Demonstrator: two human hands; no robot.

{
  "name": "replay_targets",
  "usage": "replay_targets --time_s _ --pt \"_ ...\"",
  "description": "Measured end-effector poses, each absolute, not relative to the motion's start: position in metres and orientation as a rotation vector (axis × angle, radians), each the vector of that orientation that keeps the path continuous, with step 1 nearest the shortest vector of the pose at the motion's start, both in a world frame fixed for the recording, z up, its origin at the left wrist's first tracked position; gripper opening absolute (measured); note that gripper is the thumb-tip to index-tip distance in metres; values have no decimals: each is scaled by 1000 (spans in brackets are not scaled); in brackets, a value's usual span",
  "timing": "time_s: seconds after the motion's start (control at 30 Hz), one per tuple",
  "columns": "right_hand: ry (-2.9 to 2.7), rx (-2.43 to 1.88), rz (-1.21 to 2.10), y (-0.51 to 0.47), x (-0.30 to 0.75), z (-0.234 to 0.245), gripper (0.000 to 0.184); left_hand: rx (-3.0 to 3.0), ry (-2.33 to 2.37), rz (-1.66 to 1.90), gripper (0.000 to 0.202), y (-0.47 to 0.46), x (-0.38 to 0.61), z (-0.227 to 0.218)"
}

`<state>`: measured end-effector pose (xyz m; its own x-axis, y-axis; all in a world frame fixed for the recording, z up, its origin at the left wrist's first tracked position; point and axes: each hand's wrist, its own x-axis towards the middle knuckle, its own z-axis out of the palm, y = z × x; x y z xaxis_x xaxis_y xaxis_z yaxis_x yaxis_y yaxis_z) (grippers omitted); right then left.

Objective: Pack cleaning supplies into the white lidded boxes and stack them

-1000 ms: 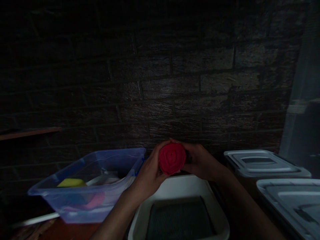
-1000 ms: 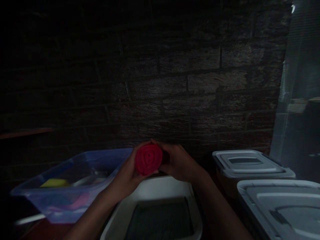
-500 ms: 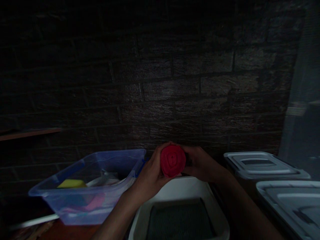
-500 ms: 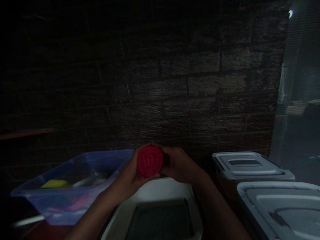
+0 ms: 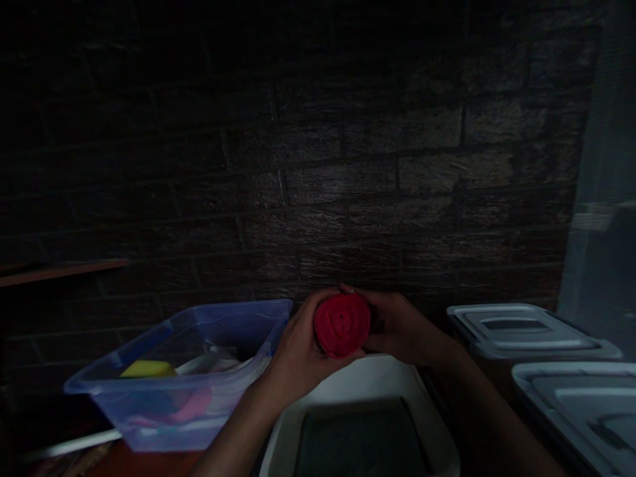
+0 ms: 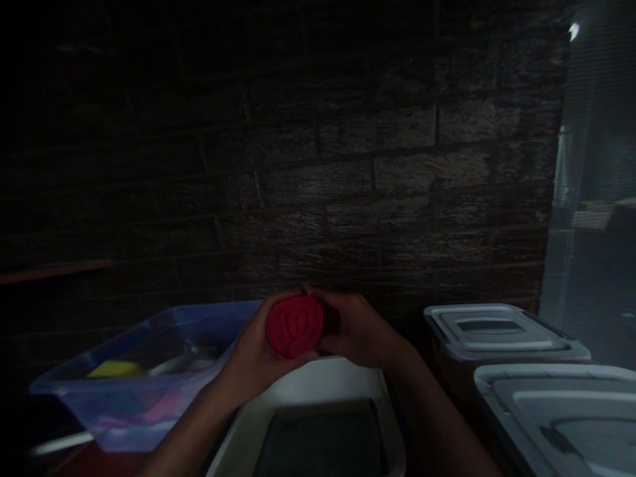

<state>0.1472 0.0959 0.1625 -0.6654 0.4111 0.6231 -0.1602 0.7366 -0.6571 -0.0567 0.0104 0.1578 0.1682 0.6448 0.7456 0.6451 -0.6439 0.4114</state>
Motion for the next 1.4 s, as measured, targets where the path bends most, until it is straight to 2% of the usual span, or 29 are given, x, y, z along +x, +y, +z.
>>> replay_targets --time_s 0.17,0.27,0.37,0.47,0.53,0.63,0.73,0.87,0.93,1.03,1.23,1.3,1.4 --pt "-2098 -116 794 99 147 163 80 -2430 -1373 -1510 82 9 -54 156" --pt "-2060 -157 824 101 149 160 92 -2397 -1376 -1550 83 10 -56 155" --pt "-2007 -230 1025 101 150 157 106 -2359 -1350 -1624 84 13 -58 155" --pt "-1892 -233 1330 101 151 156 107 -2352 -1305 -1691 86 16 -60 153" --pt "-1807 -271 1500 103 149 155 93 -2336 -1279 -1714 86 18 -59 152" --pt "-1696 -372 1778 108 143 154 57 -2312 -1259 -1707 87 17 -55 151" --pt "-1529 -419 1934 112 136 153 53 -2476 -1278 -1744 81 10 -52 154" --pt "-1482 -362 1723 107 133 156 45 -2583 -1417 -1882 40 3 -54 158" --pt "-1530 -343 1615 101 133 158 46 -2476 -1553 -1947 32 5 -55 156" --pt "-1558 -326 1565 95 134 161 50 -2384 -1618 -2048 39 10 -55 152" --pt "-1513 -209 1529 97 134 159 59 -2530 -1548 -2432 86 12 -50 157" --pt "-1527 -180 1540 98 134 159 60 -2562 -1502 -2483 85 13 -50 160" --pt "-1545 -181 1537 96 133 160 63 -2588 -1466 -2397 72 15 -50 161"
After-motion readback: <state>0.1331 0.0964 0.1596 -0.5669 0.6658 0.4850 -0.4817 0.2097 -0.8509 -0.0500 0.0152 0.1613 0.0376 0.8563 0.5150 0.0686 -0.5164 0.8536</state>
